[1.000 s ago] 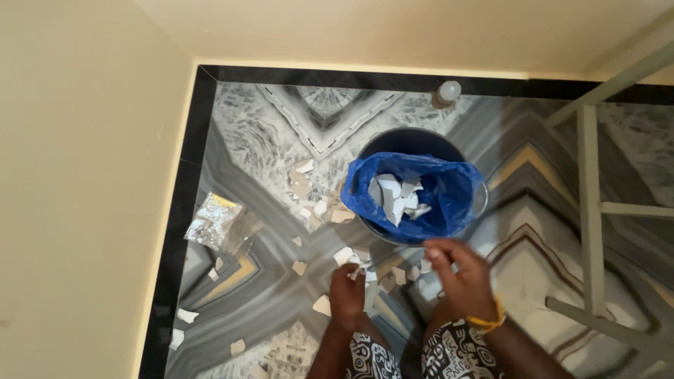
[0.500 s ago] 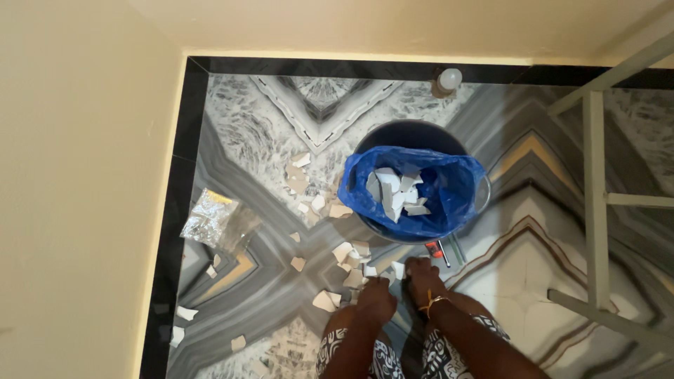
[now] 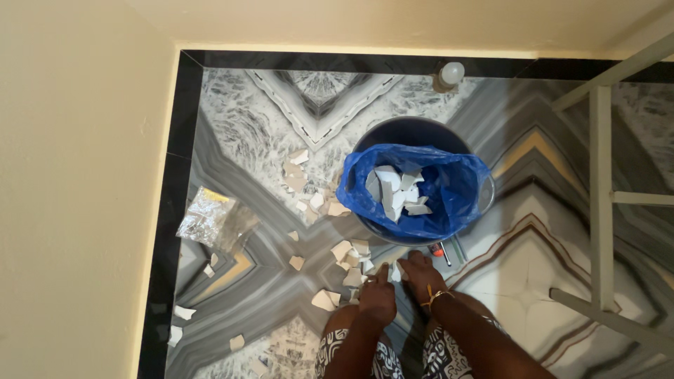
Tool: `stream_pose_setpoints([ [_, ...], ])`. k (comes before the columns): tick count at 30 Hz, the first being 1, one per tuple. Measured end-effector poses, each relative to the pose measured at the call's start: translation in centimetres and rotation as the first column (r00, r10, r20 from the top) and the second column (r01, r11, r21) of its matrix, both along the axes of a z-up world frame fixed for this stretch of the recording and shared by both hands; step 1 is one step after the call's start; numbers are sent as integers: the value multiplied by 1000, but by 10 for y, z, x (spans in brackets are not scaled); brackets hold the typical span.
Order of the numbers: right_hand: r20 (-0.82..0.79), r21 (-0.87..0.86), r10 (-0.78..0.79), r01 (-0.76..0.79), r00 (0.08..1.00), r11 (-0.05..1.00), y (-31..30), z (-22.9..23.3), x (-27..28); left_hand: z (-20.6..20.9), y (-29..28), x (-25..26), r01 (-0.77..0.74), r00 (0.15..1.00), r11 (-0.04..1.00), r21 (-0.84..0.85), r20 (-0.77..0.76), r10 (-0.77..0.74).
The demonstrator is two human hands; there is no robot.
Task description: The person sits on a tiled floor and picks up small white debris pieces by hand, placing them into a blue plastic bag inside a bucket. The person also picks up a clear plastic wrapper and adds it to the bag.
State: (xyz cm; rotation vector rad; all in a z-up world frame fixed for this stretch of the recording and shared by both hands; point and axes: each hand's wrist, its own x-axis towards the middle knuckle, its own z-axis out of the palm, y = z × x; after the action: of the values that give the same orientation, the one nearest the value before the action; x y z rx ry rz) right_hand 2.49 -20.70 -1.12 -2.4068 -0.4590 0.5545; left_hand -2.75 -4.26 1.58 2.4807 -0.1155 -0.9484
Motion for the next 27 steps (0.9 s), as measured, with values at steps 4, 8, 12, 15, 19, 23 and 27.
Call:
stream_pose_setpoints([
  [4,-49,-34,-2,1,999,999,-1,-6,0,-13,-3,-5,-35,997,999,-2,71,36],
  [8,-47,-57,-18,16,999,998,-4,-17,1,-12,-1,-5,-26,999,1000,-3,34,27],
  [12,65,-32,-30,32,997,999,-6,-23,0,-10,1,-2,-119,993,993,-11,-2,119],
  [15,28,-29,-76,77,997,997,-8,-20,-1,-9,4,0,-152,988,987,-56,-1,152],
  [19,-10,144,-210,210,978,967,-9,-26,5,3,7,6,-322,945,936,-144,10,327],
  [23,-253,117,-332,370,909,922,-9,10,11,-1,12,7,-294,924,934,-204,191,332],
  [27,-138,378,-316,345,938,859,-10,112,12,6,18,9,-363,906,889,-278,120,407],
])
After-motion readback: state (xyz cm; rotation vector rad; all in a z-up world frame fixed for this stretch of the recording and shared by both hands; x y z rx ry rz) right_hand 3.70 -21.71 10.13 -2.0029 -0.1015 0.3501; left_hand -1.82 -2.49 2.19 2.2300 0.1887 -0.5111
